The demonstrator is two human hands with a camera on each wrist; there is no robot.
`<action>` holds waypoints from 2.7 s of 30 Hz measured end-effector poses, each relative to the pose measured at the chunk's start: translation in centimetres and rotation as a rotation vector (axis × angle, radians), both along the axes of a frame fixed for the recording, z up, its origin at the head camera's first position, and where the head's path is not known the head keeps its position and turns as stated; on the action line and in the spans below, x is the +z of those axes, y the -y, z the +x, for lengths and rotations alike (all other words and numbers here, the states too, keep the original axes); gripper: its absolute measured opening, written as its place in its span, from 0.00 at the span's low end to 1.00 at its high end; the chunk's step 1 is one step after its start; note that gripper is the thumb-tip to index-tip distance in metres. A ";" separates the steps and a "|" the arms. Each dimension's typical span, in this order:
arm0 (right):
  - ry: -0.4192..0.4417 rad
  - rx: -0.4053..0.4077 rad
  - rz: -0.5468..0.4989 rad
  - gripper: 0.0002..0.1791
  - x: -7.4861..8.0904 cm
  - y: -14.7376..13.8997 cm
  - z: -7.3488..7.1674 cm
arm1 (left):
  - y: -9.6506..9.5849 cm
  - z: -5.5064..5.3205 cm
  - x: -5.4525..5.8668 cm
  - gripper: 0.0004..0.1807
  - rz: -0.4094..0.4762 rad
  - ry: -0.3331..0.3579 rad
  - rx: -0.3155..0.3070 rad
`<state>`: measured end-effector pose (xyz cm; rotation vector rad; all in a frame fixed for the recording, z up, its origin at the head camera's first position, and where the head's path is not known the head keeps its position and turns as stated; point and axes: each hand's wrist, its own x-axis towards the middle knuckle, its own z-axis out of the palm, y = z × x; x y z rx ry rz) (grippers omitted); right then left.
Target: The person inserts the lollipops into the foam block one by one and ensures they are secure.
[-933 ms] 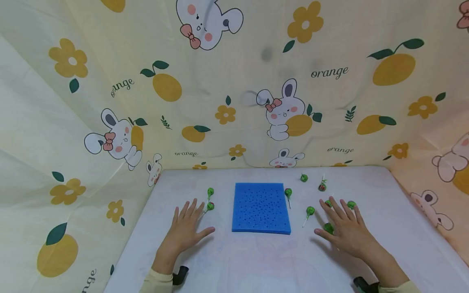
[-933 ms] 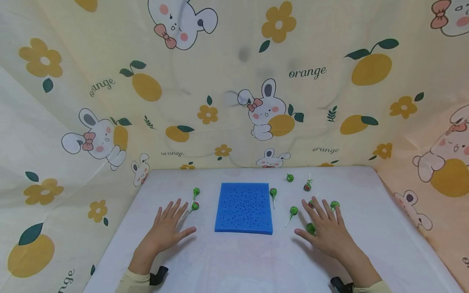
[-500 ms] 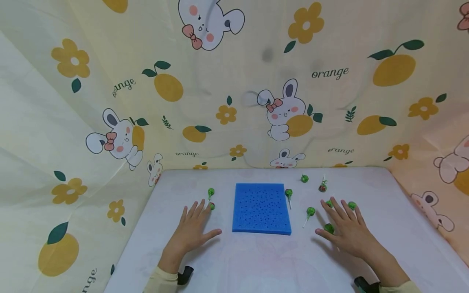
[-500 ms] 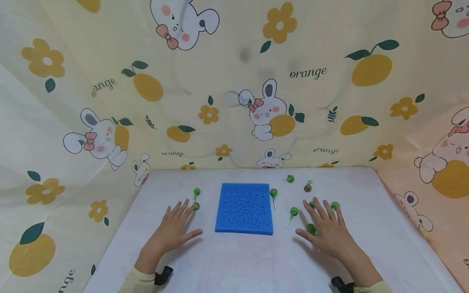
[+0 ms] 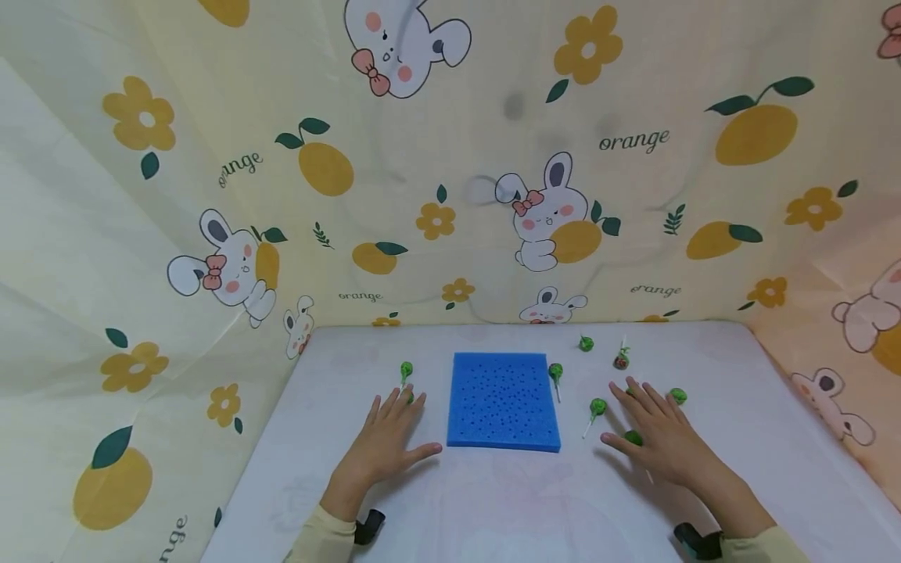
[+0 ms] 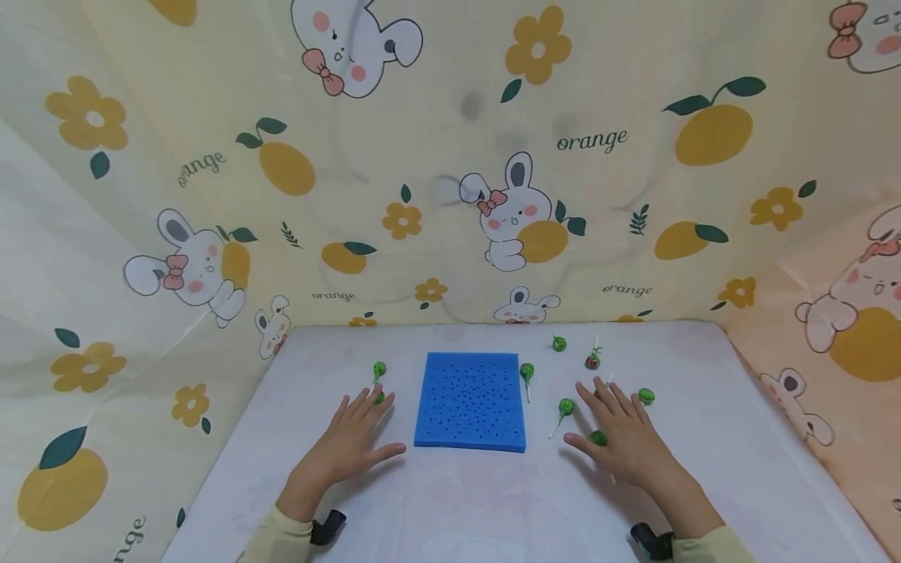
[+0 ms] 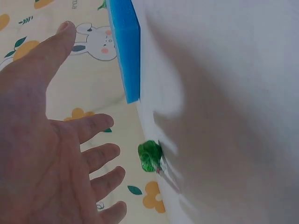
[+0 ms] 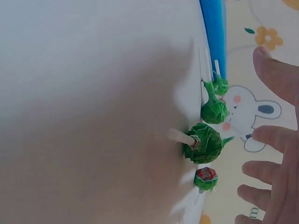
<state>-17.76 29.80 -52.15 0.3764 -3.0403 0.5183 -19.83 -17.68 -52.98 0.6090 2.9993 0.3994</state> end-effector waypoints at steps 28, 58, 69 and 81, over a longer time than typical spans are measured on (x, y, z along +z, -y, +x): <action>-0.001 -0.013 0.006 0.39 -0.3 1.8 -3.6 | -3.6 -1.8 0.0 0.57 -0.025 0.051 -0.114; 0.225 -0.100 -0.085 0.19 -0.2 2.5 -5.7 | -6.2 -2.9 -0.7 0.56 -0.011 0.111 -0.061; 0.257 -0.127 -0.119 0.13 -0.5 2.7 -6.4 | -6.4 -3.0 -1.1 0.54 -0.019 0.105 -0.052; 0.251 -0.093 -0.133 0.13 0.2 3.1 -6.2 | -6.4 -3.0 -1.0 0.54 -0.022 0.093 -0.051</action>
